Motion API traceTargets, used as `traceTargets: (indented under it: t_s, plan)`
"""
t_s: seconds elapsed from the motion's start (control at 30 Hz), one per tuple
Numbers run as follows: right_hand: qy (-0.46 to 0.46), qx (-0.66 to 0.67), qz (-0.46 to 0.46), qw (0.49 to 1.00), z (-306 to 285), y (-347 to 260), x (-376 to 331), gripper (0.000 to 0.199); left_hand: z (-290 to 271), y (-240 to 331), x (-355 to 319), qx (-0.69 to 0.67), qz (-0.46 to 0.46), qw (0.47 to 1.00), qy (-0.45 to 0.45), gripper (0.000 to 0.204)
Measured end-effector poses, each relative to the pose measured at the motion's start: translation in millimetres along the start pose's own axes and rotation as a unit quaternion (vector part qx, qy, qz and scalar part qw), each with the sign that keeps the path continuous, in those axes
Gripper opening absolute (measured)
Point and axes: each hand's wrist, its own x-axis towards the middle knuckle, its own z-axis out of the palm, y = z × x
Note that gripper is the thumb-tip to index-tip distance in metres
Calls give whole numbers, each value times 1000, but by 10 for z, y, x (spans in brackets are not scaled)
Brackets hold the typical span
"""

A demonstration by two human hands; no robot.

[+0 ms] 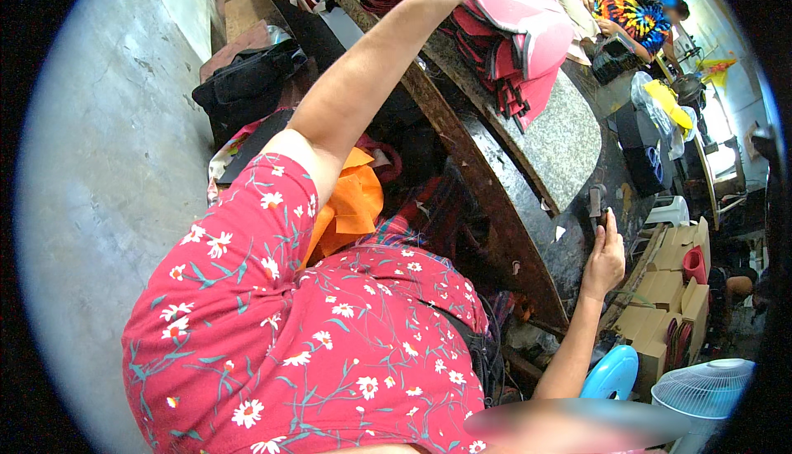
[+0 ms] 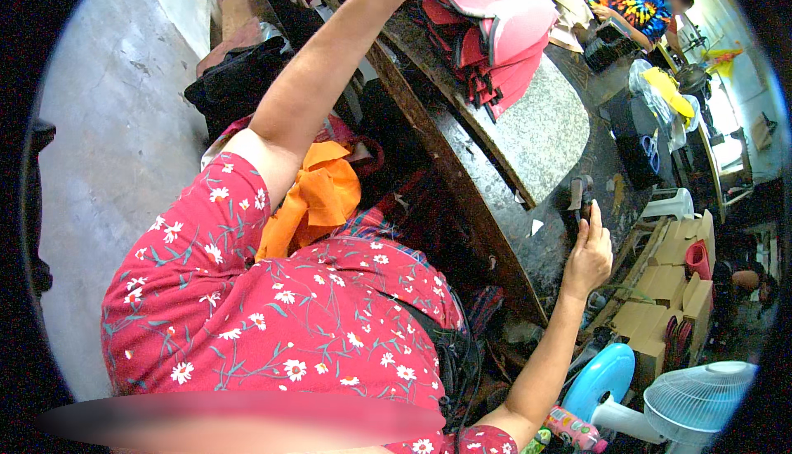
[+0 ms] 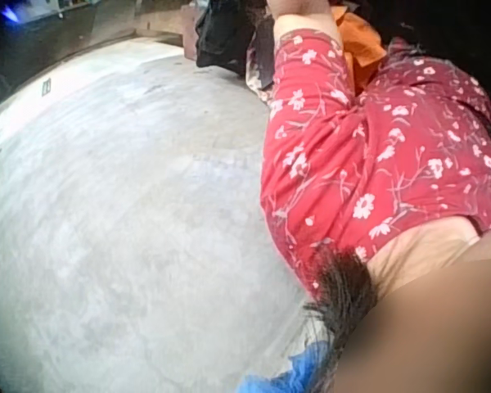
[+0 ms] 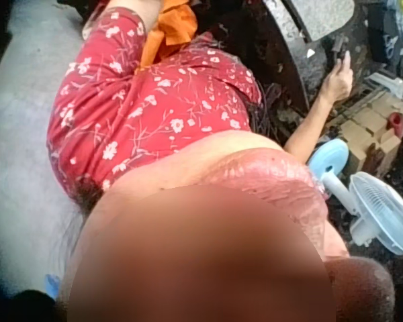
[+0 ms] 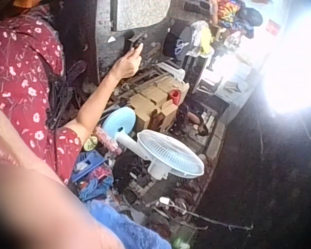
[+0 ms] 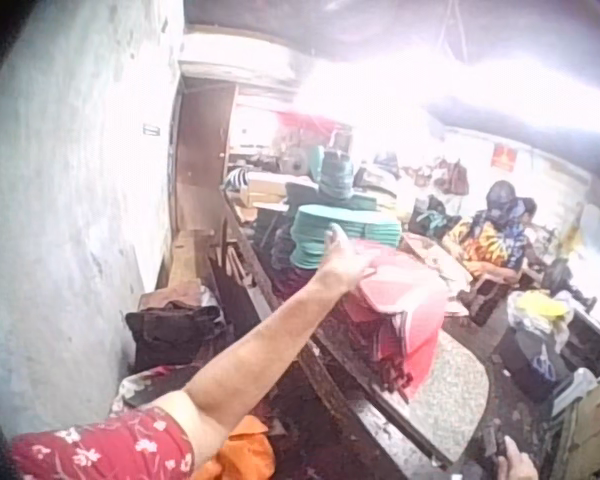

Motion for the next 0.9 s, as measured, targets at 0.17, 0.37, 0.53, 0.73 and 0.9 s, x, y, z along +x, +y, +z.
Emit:
traceTargets:
  t_s: [0.17, 0.37, 0.53, 0.73, 0.9]
  plan:
    - [-5, -7, 0, 1000, -4, -14, 15, 40, 270, -232, -555, 332, 172, 903, -211, 69]
    - [-3, -10, -14, 1000, 12, -2, 12, 39, 402, -212, -554, 315, 118, 915, -223, 70]
    - [-28, 14, -17, 999, 43, 46, 5, 40, 67, -160, -528, 217, 168, 941, -199, 66]
    - [-79, -12, -28, 996, 94, 119, 51, 44, -1399, -215, -1116, 245, 276, 909, -195, 55]
    - [-76, -9, -29, 997, 123, 155, 57, 43, -2651, -733, -2278, 553, -109, 779, -275, 68]
